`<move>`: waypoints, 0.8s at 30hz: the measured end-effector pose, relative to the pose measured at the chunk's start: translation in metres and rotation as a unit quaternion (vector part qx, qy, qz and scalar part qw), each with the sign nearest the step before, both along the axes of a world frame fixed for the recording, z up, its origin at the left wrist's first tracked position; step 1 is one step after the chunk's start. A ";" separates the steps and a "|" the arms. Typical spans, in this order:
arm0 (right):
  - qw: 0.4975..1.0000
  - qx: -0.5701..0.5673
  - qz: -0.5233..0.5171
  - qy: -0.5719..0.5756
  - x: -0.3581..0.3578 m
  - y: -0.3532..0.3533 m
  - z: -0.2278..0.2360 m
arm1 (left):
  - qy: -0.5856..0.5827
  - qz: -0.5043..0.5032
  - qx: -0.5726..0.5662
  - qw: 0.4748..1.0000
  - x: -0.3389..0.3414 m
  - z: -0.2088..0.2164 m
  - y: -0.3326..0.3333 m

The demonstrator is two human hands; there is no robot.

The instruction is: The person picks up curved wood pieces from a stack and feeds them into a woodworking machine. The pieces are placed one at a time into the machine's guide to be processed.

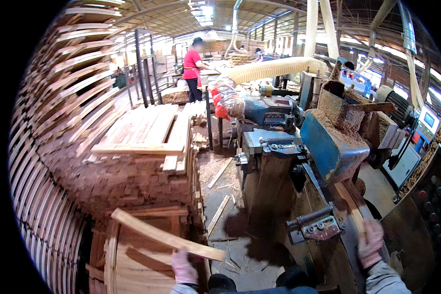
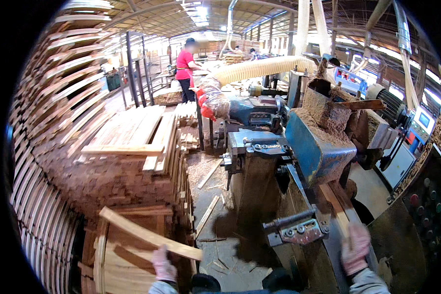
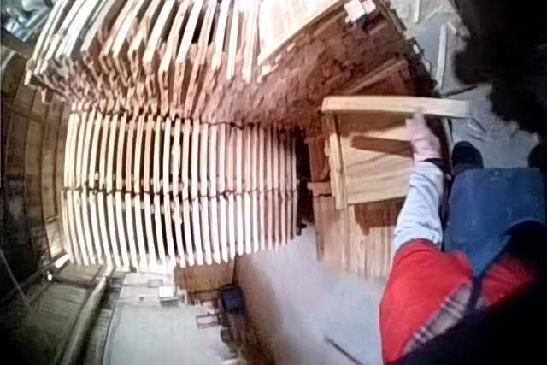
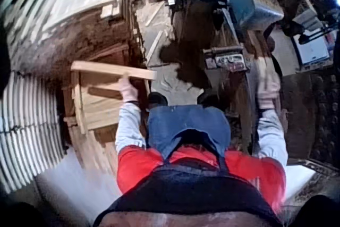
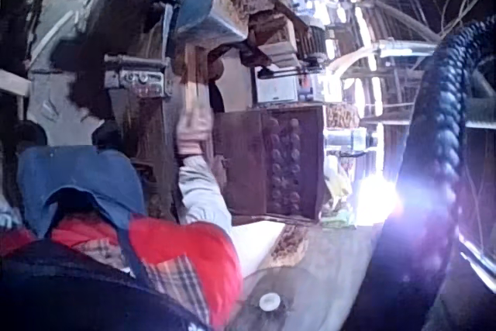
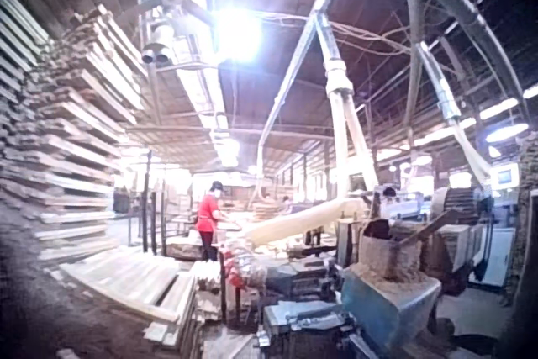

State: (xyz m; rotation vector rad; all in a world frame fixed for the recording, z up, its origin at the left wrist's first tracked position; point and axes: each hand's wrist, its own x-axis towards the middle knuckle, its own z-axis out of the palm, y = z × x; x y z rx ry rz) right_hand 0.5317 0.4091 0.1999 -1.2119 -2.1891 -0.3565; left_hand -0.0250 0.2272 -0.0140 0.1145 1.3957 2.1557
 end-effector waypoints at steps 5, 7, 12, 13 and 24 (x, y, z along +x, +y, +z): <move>0.957 -0.132 0.253 -0.061 -0.153 -0.112 0.059 | 0.130 -0.172 -0.033 0.976 0.188 0.063 0.015; 0.941 -0.249 0.185 -0.137 -0.157 -0.144 0.072 | 0.036 -0.350 0.001 0.936 0.261 0.110 0.008; 0.979 -0.202 -0.028 0.031 0.016 -0.196 0.025 | 0.079 -0.606 0.100 0.785 0.326 0.167 0.004; 0.957 -0.269 -0.067 0.087 0.053 -0.214 0.020 | 0.105 -0.565 0.115 0.810 0.323 0.151 0.011; 0.946 -0.199 -0.243 0.083 0.167 -0.281 -0.004 | -0.073 -0.038 -0.025 0.996 -0.063 -0.029 0.078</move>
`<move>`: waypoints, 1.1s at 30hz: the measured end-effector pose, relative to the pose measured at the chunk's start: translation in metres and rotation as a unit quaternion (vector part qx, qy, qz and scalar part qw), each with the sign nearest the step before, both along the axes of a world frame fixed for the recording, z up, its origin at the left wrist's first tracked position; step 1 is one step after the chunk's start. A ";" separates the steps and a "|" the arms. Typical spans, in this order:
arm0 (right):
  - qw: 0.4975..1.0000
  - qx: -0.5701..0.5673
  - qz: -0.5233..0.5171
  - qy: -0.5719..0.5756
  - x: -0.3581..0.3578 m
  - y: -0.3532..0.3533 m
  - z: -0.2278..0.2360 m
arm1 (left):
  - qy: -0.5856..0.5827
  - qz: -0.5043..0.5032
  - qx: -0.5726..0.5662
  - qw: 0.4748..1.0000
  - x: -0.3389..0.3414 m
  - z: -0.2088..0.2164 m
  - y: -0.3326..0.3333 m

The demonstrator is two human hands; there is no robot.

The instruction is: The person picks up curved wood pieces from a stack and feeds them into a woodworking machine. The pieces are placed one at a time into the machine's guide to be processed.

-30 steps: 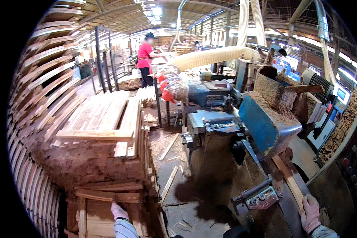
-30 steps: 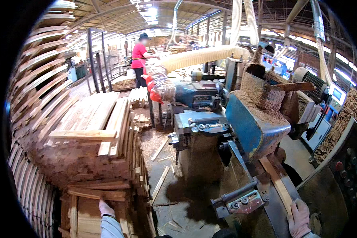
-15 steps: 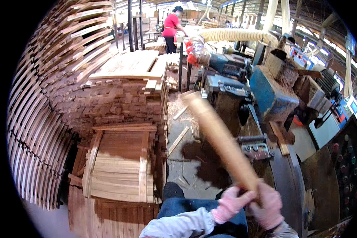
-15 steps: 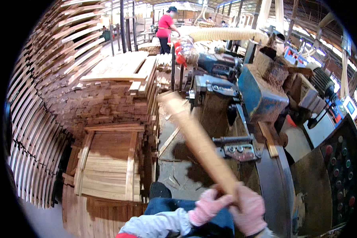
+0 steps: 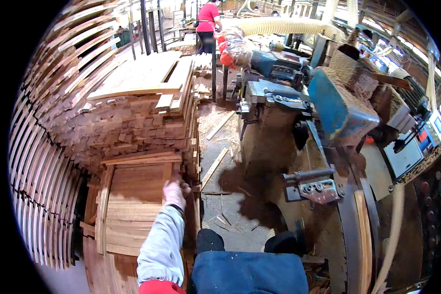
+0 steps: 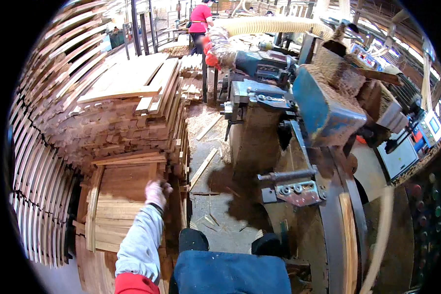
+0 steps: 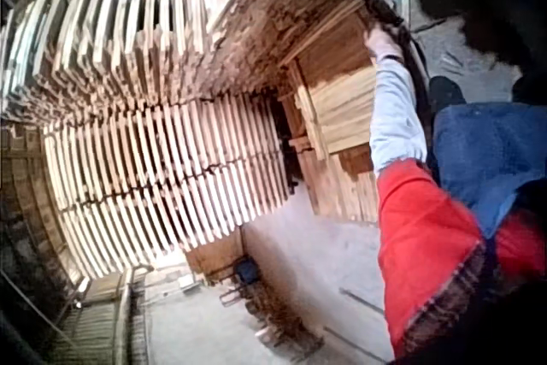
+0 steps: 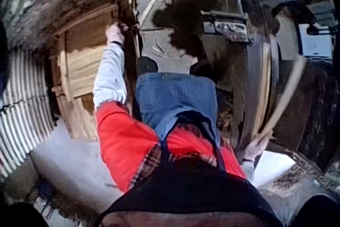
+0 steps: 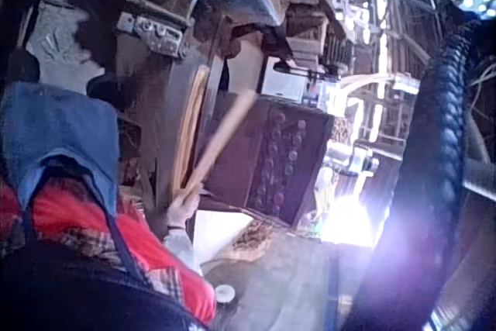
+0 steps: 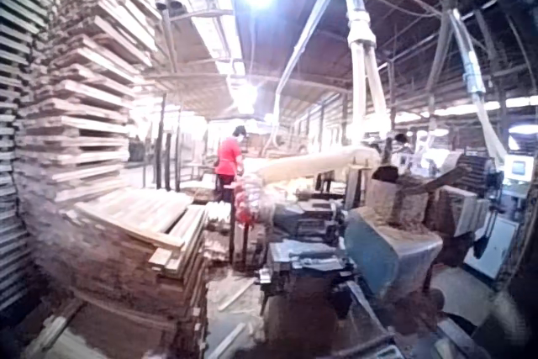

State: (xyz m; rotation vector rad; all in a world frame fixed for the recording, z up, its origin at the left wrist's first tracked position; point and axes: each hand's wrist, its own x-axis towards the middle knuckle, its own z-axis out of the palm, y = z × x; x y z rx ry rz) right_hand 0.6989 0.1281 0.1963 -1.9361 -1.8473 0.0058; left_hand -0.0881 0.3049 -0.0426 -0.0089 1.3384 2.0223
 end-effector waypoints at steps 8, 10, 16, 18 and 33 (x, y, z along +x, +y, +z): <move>0.968 0.140 0.022 0.205 -0.114 0.257 -0.024 | -0.041 0.139 -0.214 0.966 -0.213 -0.070 0.016; 0.976 0.162 0.001 0.143 -0.107 0.262 -0.030 | -0.004 0.114 -0.159 0.981 -0.178 -0.064 0.079; 0.981 0.131 0.104 0.095 -0.152 0.227 -0.011 | 0.118 0.080 -0.228 0.963 -0.192 -0.040 0.072; 0.989 0.065 0.125 0.039 -0.143 0.189 0.001 | 0.103 0.089 -0.213 0.967 -0.198 -0.049 0.056; 0.951 0.042 0.253 -0.173 -0.066 0.121 0.025 | 0.110 -0.086 -0.091 0.986 0.070 0.037 -0.192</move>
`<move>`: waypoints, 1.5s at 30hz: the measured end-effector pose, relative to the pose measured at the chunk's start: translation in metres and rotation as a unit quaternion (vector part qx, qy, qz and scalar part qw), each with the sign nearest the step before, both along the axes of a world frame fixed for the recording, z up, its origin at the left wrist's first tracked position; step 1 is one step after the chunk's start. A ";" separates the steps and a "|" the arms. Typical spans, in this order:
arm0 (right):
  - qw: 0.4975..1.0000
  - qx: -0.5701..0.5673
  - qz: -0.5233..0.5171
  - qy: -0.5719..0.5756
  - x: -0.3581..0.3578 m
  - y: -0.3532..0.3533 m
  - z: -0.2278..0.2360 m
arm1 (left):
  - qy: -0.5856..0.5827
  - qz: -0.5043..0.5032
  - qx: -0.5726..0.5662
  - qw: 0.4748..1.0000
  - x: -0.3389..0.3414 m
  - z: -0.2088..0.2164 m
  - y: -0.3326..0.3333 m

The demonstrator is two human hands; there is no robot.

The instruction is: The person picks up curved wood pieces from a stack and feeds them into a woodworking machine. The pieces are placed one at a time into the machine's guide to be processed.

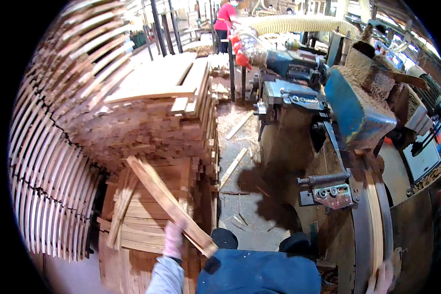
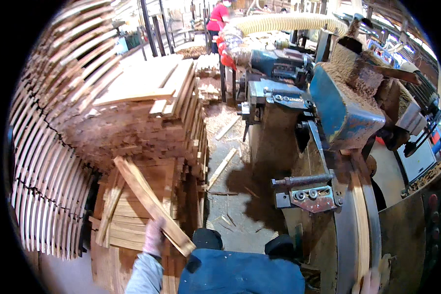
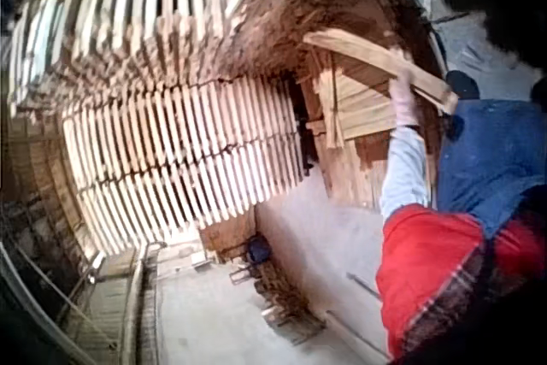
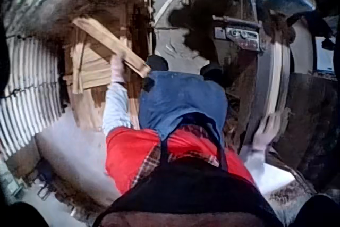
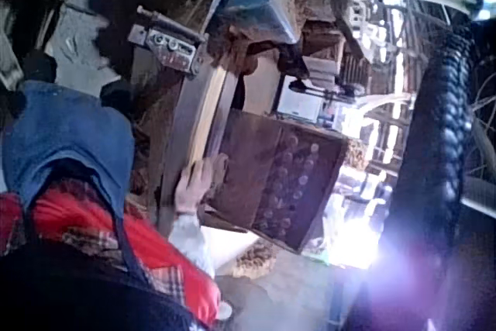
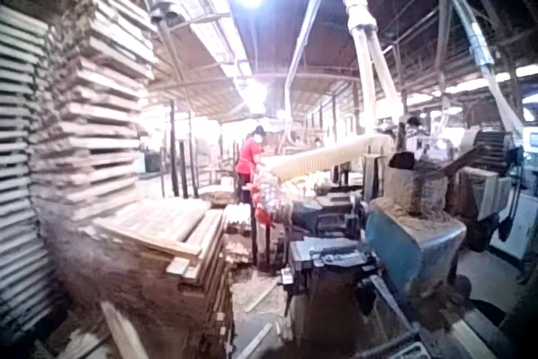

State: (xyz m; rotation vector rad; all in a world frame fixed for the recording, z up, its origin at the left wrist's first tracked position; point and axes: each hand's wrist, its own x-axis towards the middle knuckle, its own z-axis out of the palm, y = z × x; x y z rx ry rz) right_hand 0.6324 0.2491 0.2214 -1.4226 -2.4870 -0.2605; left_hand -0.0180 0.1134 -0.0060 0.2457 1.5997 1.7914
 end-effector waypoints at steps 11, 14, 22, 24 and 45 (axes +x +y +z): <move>0.920 -0.135 0.312 0.194 -0.203 0.023 0.038 | 0.006 -0.139 0.204 0.969 0.257 0.165 0.085; 0.889 -0.223 0.271 0.293 -0.211 -0.008 0.042 | -0.083 -0.196 0.295 0.932 0.305 0.187 0.110; 0.930 -0.133 0.081 0.333 -0.050 -0.064 -0.006 | -0.210 -0.310 0.280 0.884 0.361 0.186 0.147; 0.951 -0.144 -0.009 0.274 -0.002 -0.096 -0.009 | -0.165 -0.253 0.282 0.911 0.352 0.188 0.148; 0.962 -0.140 0.147 0.184 -0.101 0.048 0.030 | -0.018 -0.155 0.173 0.972 0.374 0.181 0.167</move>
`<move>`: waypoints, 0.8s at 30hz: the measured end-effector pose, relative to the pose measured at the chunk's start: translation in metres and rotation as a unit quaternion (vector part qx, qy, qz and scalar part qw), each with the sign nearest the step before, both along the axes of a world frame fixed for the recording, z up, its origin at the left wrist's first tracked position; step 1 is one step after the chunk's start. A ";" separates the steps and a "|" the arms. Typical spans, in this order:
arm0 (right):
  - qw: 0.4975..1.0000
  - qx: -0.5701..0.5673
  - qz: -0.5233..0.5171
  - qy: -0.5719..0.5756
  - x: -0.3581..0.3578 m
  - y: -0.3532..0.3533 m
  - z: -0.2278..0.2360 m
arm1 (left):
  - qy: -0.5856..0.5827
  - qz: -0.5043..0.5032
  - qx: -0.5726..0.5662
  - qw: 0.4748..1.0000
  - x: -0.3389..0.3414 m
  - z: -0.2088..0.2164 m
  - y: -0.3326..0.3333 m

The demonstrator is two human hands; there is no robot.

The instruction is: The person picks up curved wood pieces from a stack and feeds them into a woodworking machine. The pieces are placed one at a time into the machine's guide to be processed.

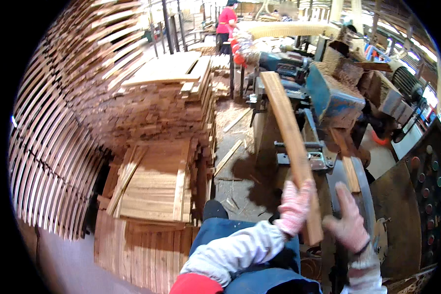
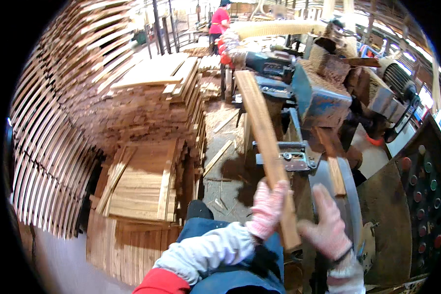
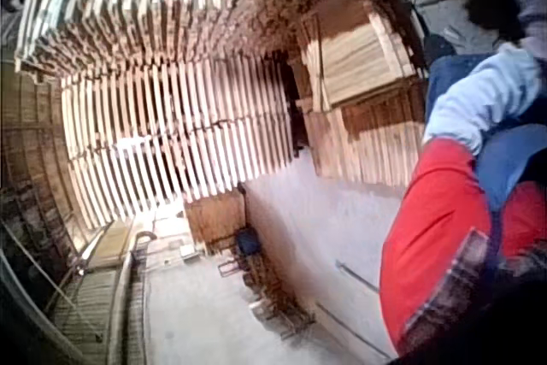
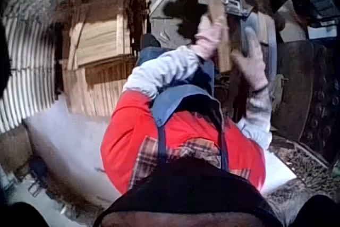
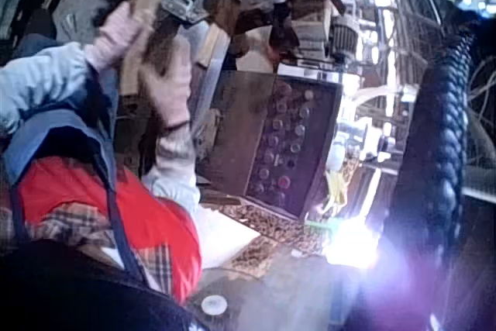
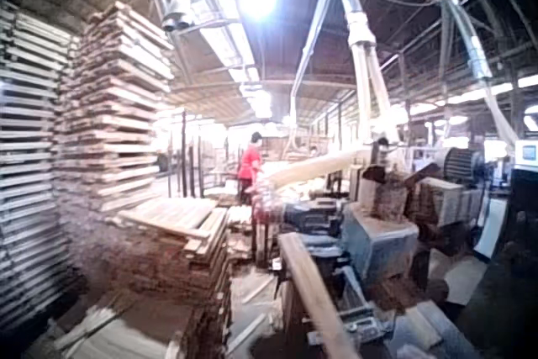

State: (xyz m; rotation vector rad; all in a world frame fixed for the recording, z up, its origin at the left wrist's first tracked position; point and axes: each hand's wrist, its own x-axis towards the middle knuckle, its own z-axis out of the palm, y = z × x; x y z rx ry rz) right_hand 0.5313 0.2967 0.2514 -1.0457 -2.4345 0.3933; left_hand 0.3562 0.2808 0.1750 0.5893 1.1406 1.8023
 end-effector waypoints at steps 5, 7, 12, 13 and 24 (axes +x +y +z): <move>0.972 -0.132 -0.193 0.035 0.048 -0.083 -0.007 | 0.101 -0.265 0.044 0.958 0.059 0.002 -0.018; 0.972 -0.131 -0.192 -0.017 0.083 -0.123 0.014 | 0.016 -0.289 0.064 0.955 0.056 -0.003 -0.032; 0.906 -0.080 -0.348 -0.228 0.176 -0.208 -0.030 | 0.262 0.024 -0.022 0.964 -0.124 -0.083 -0.011; 0.912 -0.050 -0.347 -0.213 0.178 -0.215 -0.034 | 0.325 0.079 -0.060 0.940 -0.170 -0.102 -0.012; 0.929 0.151 -0.318 0.113 0.071 0.072 -0.081 | 0.372 0.212 -0.753 0.500 -0.550 -0.163 -0.229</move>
